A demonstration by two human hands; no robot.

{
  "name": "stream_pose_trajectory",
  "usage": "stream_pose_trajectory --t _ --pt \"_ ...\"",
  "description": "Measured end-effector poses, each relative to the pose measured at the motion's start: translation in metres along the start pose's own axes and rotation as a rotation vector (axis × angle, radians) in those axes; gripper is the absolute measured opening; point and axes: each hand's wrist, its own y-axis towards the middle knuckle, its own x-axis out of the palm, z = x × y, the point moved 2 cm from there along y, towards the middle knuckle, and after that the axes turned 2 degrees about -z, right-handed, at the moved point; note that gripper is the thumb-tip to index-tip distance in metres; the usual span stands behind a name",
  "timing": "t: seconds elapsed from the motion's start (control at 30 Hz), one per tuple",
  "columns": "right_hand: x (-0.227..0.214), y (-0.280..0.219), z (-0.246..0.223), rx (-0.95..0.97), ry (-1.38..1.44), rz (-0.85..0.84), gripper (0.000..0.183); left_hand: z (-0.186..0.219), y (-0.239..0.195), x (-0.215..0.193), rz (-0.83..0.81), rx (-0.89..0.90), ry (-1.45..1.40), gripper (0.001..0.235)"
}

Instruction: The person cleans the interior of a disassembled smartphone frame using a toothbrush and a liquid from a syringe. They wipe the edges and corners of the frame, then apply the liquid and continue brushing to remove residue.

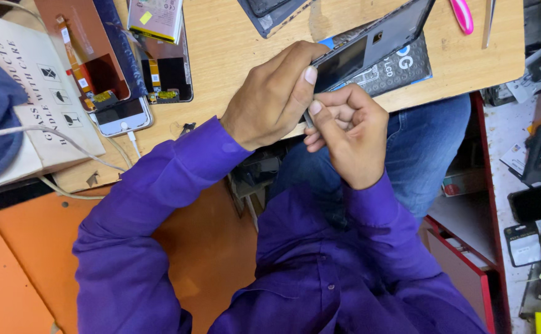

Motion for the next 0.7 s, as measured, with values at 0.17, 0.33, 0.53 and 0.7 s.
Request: stream_pose_trajectory --t 0.17,0.33,0.53,0.7 --pt "-0.015 -0.001 -0.006 0.0 -0.041 -0.05 0.012 0.004 0.003 -0.003 -0.013 0.028 0.018 0.022" --pt "-0.058 0.003 -0.035 -0.181 -0.158 0.126 0.014 0.004 0.003 -0.005 -0.042 0.012 0.016 0.026" --pt "-0.052 0.006 -0.034 -0.254 -0.39 0.109 0.014 0.007 0.005 -0.006 -0.026 0.042 0.021 0.022" --pt "-0.031 0.002 -0.033 -0.323 -0.6 0.217 0.011 0.008 0.005 -0.005 -0.015 0.014 0.016 0.022"
